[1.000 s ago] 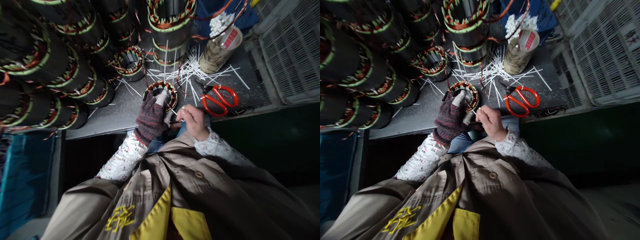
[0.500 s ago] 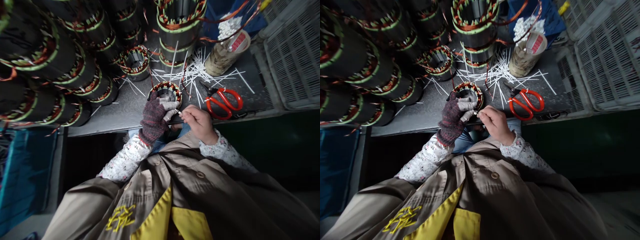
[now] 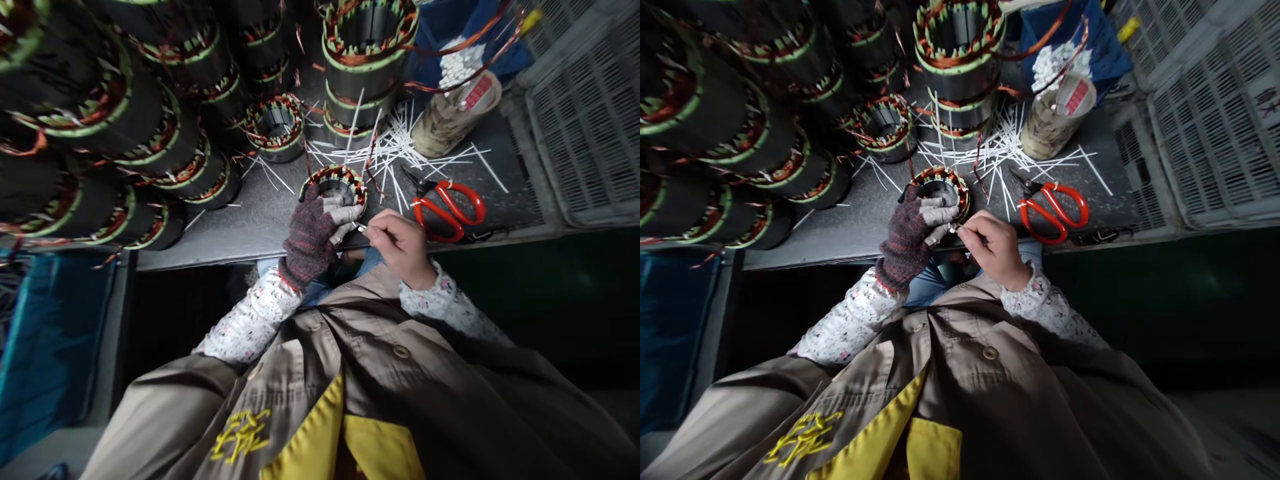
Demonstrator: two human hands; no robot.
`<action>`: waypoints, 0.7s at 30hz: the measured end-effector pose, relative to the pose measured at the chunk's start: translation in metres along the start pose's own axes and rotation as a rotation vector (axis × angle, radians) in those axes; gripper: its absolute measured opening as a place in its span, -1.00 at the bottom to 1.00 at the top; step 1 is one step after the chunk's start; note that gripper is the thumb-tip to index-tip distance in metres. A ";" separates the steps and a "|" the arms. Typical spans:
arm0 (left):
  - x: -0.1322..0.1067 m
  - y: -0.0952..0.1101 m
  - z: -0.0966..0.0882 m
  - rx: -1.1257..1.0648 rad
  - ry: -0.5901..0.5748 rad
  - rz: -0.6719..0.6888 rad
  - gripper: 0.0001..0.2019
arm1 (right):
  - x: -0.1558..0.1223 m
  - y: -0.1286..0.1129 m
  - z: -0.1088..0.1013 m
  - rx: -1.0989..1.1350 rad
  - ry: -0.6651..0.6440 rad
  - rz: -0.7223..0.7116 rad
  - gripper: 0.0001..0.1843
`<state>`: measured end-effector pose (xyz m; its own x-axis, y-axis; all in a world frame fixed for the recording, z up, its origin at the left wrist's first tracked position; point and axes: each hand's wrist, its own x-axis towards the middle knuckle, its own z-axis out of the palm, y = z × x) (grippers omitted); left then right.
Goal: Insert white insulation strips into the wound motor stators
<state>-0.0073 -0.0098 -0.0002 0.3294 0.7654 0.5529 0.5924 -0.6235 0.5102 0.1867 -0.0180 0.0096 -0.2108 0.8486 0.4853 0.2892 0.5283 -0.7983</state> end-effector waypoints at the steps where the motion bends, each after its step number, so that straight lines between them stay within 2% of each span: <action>1: 0.000 -0.001 0.000 0.006 -0.009 -0.001 -0.75 | 0.000 -0.001 0.000 -0.023 0.002 -0.001 -0.73; 5: -0.003 -0.005 0.000 0.019 -0.040 -0.005 -0.75 | 0.005 0.006 0.005 -0.177 -0.036 0.099 -0.69; 9: -0.004 -0.004 0.001 0.018 -0.027 0.028 -0.74 | 0.011 0.008 0.006 -0.216 -0.052 0.145 -0.73; 13: 0.001 0.003 -0.001 0.050 -0.020 0.023 -0.74 | 0.013 -0.007 -0.001 -0.213 -0.193 0.130 -0.68; 15: 0.004 0.007 -0.002 0.044 -0.014 -0.016 -0.76 | 0.013 -0.017 -0.008 -0.123 -0.241 0.121 -0.65; 19: 0.005 0.012 -0.005 -0.011 -0.030 -0.081 -0.77 | 0.014 -0.027 -0.026 0.161 -0.160 0.098 -0.65; 21: 0.003 0.012 -0.006 -0.035 -0.024 -0.111 -0.77 | 0.013 -0.025 -0.029 0.311 -0.200 0.133 -0.64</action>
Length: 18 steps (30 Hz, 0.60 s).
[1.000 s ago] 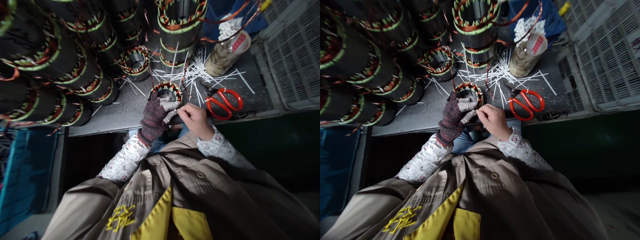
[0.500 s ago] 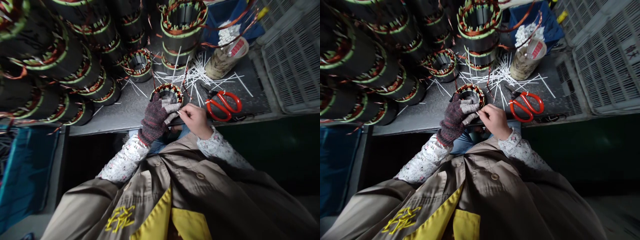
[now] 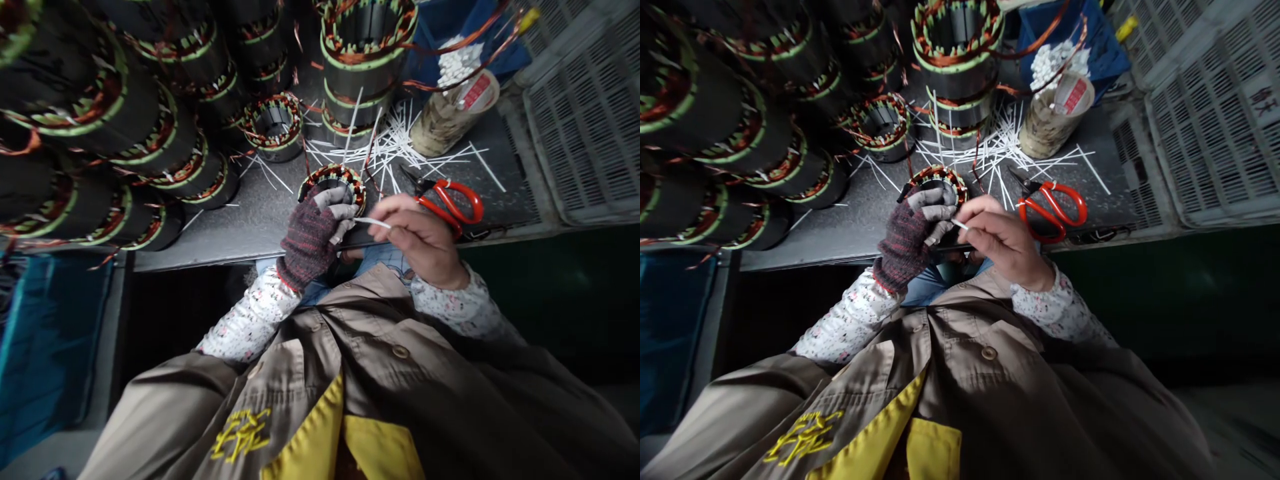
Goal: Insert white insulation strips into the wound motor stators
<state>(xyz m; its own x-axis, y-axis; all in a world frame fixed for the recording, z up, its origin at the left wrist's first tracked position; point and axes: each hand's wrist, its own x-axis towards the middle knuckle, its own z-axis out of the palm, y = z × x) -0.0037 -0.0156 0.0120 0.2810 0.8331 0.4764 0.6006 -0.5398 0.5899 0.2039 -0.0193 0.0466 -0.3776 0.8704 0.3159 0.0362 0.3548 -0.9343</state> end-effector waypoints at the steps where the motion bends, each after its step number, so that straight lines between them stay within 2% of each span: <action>1: 0.000 0.000 -0.001 -0.010 0.007 -0.003 -0.77 | -0.002 0.002 0.000 0.095 -0.059 0.040 -0.61; 3: 0.000 -0.001 -0.001 -0.023 0.011 0.021 -0.75 | -0.007 0.007 0.002 0.266 -0.146 0.168 -0.56; 4: 0.000 -0.001 -0.001 -0.029 0.009 0.040 -0.72 | -0.010 0.008 0.003 0.319 -0.130 0.230 -0.55; 7: 0.003 0.000 0.000 -0.029 -0.009 0.077 -0.58 | -0.014 0.005 0.004 0.381 0.069 0.309 -0.55; 10: 0.004 0.003 0.001 0.005 -0.031 0.129 -0.49 | 0.002 0.002 0.010 0.441 0.217 0.245 -0.51; 13: 0.001 0.000 0.003 0.061 -0.020 0.166 -0.43 | 0.031 0.012 0.030 0.423 0.314 0.169 -0.49; 16: -0.001 -0.006 0.002 0.084 -0.006 0.176 -0.39 | 0.048 0.024 0.043 0.318 0.329 0.081 -0.51; 18: 0.000 -0.009 -0.002 0.056 -0.008 0.157 -0.39 | 0.045 0.028 0.033 0.095 0.293 -0.021 -0.52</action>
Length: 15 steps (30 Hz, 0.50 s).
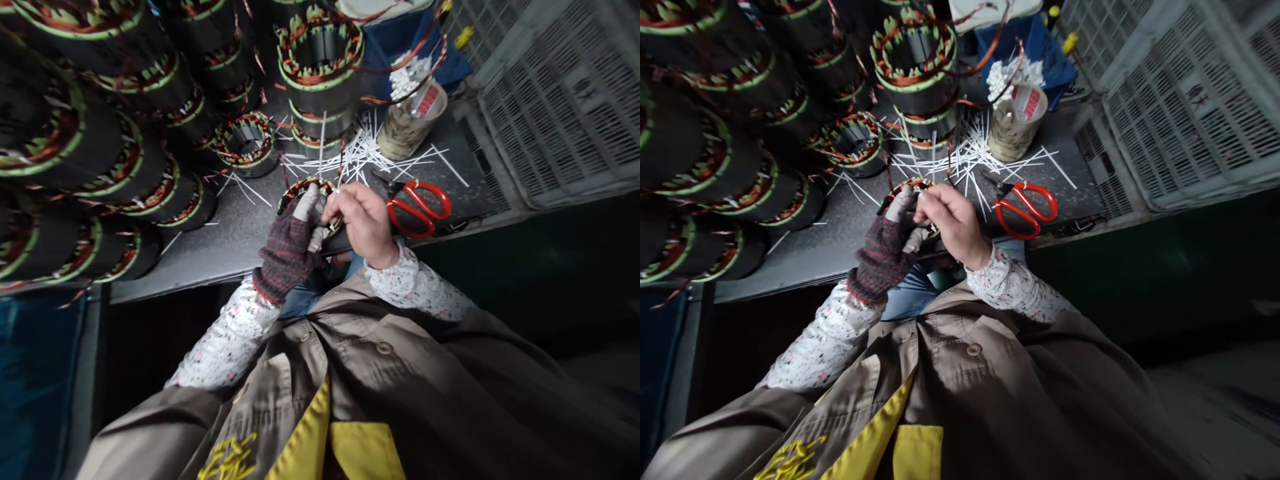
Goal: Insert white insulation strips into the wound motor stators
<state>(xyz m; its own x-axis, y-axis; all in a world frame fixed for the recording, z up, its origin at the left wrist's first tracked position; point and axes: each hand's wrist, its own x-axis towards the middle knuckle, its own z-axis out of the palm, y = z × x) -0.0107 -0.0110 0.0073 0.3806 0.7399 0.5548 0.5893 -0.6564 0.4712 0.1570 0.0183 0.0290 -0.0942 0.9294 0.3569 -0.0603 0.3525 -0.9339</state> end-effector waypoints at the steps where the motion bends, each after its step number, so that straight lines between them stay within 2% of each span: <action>1: 0.000 -0.001 -0.002 -0.019 0.000 -0.011 -0.38 | -0.002 -0.001 -0.013 -0.154 -0.027 -0.076 -0.55; 3: 0.001 0.000 -0.004 -0.036 -0.006 -0.023 -0.34 | -0.007 -0.004 -0.049 -0.530 -0.079 -0.179 -0.65; 5: 0.003 0.002 -0.003 0.015 -0.019 -0.021 -0.30 | -0.010 -0.005 -0.089 -0.941 -0.138 -0.117 -0.84; 6: 0.004 0.003 -0.001 0.063 -0.031 -0.022 -0.31 | -0.011 -0.005 -0.107 -1.142 -0.200 -0.048 -0.85; 8: 0.007 0.006 0.002 0.164 -0.071 -0.025 -0.40 | -0.011 -0.003 -0.132 -1.437 -0.343 0.070 -0.65; 10: 0.011 0.008 0.005 0.236 -0.119 -0.031 -0.56 | -0.011 -0.001 -0.142 -1.591 -0.420 0.120 -0.46; 12: 0.014 0.008 0.005 0.280 -0.147 -0.038 -0.68 | -0.010 -0.001 -0.142 -1.661 -0.422 0.136 -0.34; 15: 0.015 0.004 -0.001 0.287 -0.149 -0.028 -0.66 | -0.012 -0.006 -0.136 -1.679 -0.368 0.138 -0.33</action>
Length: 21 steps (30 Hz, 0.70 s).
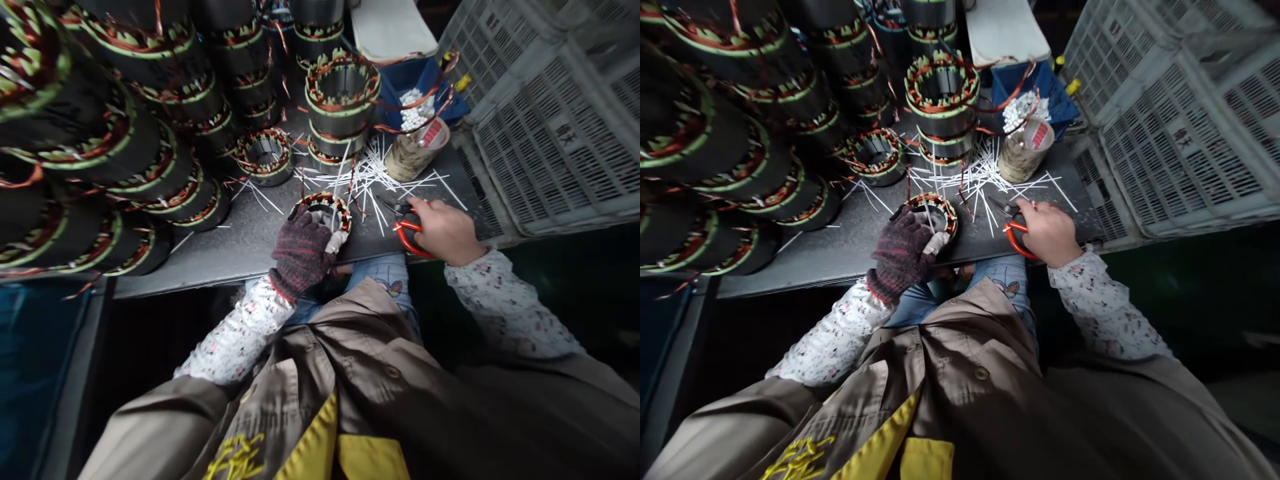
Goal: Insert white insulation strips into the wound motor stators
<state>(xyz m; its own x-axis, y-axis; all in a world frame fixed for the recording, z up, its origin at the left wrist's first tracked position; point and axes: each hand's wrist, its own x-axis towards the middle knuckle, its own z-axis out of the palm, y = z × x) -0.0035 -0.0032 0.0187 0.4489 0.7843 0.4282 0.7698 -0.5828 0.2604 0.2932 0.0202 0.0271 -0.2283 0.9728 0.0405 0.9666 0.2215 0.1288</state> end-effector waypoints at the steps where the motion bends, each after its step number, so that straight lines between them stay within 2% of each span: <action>1: -0.001 -0.003 -0.002 -0.010 -0.001 0.018 -0.65 | -0.001 -0.003 -0.002 0.035 0.028 -0.003 -0.36; 6: -0.007 -0.018 -0.014 -0.092 -0.057 0.136 -0.68 | -0.002 -0.028 -0.002 0.322 0.194 -0.149 -0.48; 9: -0.009 -0.023 -0.017 -0.119 -0.097 0.178 -0.67 | 0.012 -0.051 0.001 0.290 0.208 -0.211 -0.43; 13: -0.010 -0.026 -0.017 -0.046 -0.127 0.176 -0.63 | 0.034 -0.072 -0.002 0.193 0.129 -0.219 -0.38; 15: -0.010 -0.026 -0.017 -0.037 -0.132 0.174 -0.65 | 0.039 -0.071 -0.006 0.181 0.071 -0.211 -0.42; 18: -0.010 -0.026 -0.017 -0.039 -0.119 0.186 -0.64 | 0.033 -0.057 -0.011 0.204 0.016 -0.214 -0.48; 21: -0.009 -0.027 -0.017 -0.039 -0.106 0.211 -0.62 | 0.020 -0.041 -0.013 0.246 0.042 -0.320 -0.46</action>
<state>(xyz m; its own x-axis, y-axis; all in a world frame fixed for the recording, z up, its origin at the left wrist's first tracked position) -0.0359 0.0016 0.0223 0.6447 0.6608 0.3844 0.6364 -0.7425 0.2091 0.2472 0.0297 0.0358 -0.5218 0.8495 0.0779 0.8439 0.5274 -0.0988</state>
